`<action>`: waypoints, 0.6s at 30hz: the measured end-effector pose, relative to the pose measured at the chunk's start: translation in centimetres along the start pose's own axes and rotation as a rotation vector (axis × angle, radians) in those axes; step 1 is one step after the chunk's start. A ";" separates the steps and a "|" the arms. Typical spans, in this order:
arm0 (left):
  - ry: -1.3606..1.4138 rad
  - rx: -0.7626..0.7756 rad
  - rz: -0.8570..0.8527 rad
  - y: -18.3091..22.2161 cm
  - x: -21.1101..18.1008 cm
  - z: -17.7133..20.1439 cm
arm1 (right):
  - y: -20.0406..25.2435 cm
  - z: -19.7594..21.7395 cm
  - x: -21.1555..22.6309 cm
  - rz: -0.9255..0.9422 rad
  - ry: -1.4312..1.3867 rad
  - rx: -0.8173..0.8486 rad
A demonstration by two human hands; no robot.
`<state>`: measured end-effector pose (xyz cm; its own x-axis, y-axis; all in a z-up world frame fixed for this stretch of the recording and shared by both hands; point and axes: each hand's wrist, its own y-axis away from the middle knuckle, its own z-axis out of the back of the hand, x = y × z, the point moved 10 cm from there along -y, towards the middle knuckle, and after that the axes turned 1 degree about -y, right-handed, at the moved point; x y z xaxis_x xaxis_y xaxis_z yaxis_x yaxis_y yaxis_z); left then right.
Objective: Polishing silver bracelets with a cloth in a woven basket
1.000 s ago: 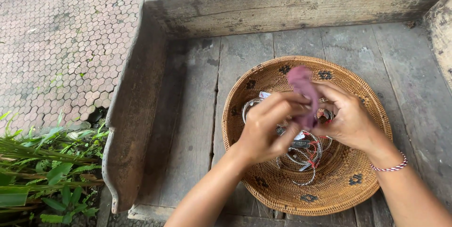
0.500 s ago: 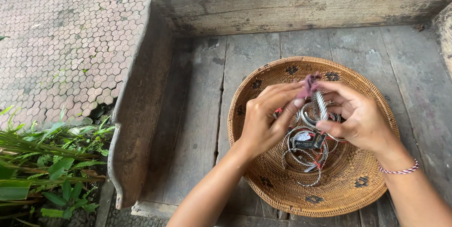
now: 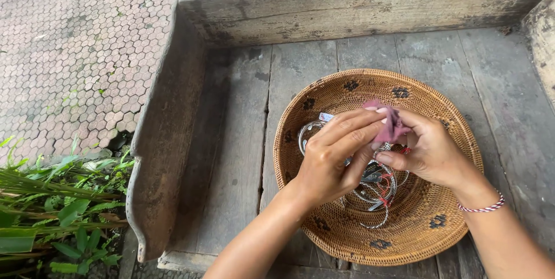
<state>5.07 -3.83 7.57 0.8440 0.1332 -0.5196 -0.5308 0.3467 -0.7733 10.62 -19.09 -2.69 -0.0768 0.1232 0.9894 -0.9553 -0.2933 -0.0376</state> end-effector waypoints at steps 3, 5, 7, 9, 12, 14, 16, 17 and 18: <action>-0.097 0.028 0.069 0.4 1.5 0.0 | 0.2 0.3 -0.4 -0.040 -0.059 -0.031; -0.132 0.020 0.101 0.4 2.6 0.3 | 0.3 0.0 -0.9 -0.064 -0.080 0.015; -0.168 0.012 0.136 0.6 3.3 0.6 | 0.3 -0.5 -1.4 -0.092 -0.102 0.064; -0.194 -0.010 0.101 0.6 3.0 0.7 | 0.1 -0.4 -1.9 -0.128 -0.079 0.075; -0.158 -0.056 0.026 0.6 1.5 0.9 | 0.1 -0.5 -2.8 -0.079 -0.131 0.133; -0.158 -0.035 -0.021 0.8 0.8 0.3 | 0.0 -0.1 -2.9 -0.068 -0.073 0.116; -0.156 -0.011 -0.066 0.9 0.1 -0.2 | -0.1 -0.3 -1.8 -0.059 -0.017 0.098; -0.135 -0.013 -0.090 0.8 -0.3 -0.2 | -0.2 -1.0 -0.1 -0.017 -0.074 0.128; -0.116 -0.015 -0.116 0.7 -0.6 -0.1 | -0.3 -1.8 1.7 0.028 -0.132 0.158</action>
<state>4.19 -3.78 7.26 0.9026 0.1997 -0.3813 -0.4293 0.3522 -0.8317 10.27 -17.12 -1.21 -0.0551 -0.0092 0.9984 -0.8956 -0.4416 -0.0535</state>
